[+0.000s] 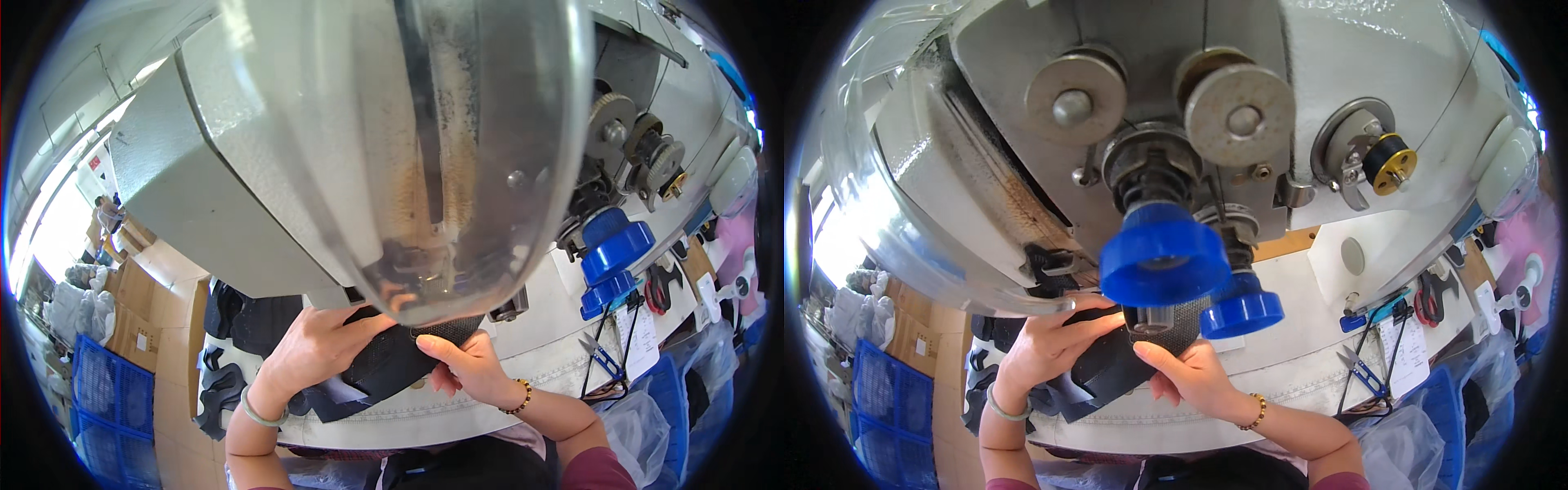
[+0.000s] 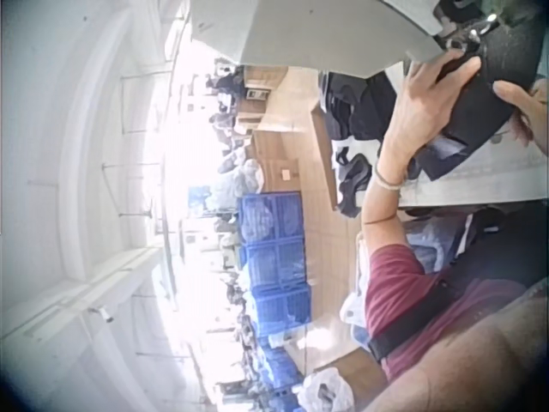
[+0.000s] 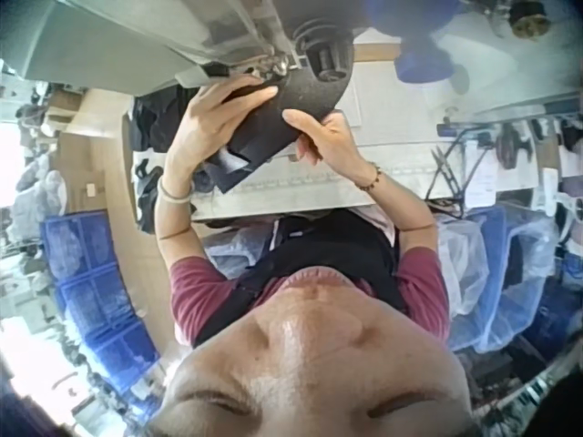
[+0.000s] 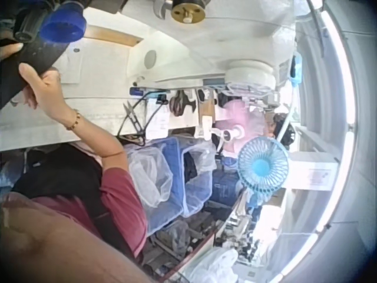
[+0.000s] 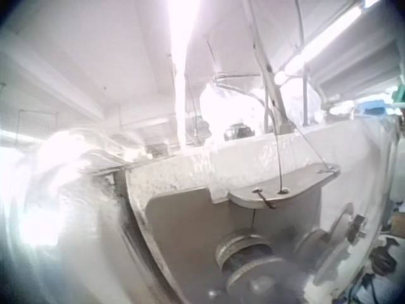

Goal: The person aligns and stitches black shoe upper components together using a sewing machine.

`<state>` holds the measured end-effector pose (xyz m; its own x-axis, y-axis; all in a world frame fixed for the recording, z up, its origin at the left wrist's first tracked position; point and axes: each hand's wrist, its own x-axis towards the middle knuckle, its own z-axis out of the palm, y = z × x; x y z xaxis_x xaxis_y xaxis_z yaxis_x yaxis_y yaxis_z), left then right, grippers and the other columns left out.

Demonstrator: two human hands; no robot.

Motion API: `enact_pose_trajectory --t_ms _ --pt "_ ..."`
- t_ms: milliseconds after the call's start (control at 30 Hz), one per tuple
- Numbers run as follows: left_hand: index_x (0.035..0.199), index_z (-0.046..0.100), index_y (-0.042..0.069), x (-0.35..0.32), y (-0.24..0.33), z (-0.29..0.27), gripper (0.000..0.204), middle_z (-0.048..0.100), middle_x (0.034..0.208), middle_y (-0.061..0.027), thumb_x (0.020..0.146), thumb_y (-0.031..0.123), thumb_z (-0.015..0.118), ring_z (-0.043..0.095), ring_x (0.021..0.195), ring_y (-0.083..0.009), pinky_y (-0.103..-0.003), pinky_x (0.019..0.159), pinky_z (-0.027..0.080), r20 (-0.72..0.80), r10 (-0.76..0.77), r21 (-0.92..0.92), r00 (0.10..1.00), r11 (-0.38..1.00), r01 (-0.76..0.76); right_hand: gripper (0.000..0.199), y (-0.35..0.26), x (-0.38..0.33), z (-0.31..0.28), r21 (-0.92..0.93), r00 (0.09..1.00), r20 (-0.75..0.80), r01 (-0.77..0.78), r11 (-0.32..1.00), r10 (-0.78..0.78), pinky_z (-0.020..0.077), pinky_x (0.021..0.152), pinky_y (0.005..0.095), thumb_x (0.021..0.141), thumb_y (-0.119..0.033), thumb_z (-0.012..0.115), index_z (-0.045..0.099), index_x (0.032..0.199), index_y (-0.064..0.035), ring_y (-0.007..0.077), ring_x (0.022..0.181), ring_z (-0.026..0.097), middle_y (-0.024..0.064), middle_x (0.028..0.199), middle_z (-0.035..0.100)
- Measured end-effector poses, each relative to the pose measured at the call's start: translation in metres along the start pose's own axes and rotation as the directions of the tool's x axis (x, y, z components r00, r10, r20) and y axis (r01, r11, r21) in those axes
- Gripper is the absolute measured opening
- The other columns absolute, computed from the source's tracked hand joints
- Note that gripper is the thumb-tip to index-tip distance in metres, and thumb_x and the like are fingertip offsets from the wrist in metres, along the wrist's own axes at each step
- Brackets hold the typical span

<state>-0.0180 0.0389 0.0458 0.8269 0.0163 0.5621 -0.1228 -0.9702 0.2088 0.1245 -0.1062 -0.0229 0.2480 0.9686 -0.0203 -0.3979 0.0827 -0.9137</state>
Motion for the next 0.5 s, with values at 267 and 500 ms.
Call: enact_pose_trajectory --t_ms 267,500 --pt "0.104 0.065 0.008 0.001 0.012 0.003 0.036 0.061 0.098 -0.0068 0.069 -0.001 0.065 0.059 0.069 -0.0239 -0.032 0.061 0.051 -0.020 -0.043 0.117 0.999 0.992 0.045 0.047 -0.006 -0.016 0.012 -0.357 0.993 0.114 0.041 0.933 0.001 0.0304 0.032 0.0194 0.095 -0.039 0.046 0.055 0.069 -0.0009 0.0071 0.035 0.048 0.0059 0.045 0.052" --pt "0.105 0.063 0.004 0.001 0.027 0.009 0.038 0.056 0.097 -0.0096 0.068 0.000 0.065 0.056 0.085 -0.0241 -0.032 0.063 0.052 -0.007 -0.058 0.240 0.998 0.969 0.058 0.035 -0.007 -0.024 0.015 -0.167 0.995 0.061 -0.068 0.984 0.079 0.0330 0.034 0.0194 0.098 -0.033 0.041 0.051 0.092 0.0005 0.0079 0.041 0.052 0.0043 0.057 0.055"
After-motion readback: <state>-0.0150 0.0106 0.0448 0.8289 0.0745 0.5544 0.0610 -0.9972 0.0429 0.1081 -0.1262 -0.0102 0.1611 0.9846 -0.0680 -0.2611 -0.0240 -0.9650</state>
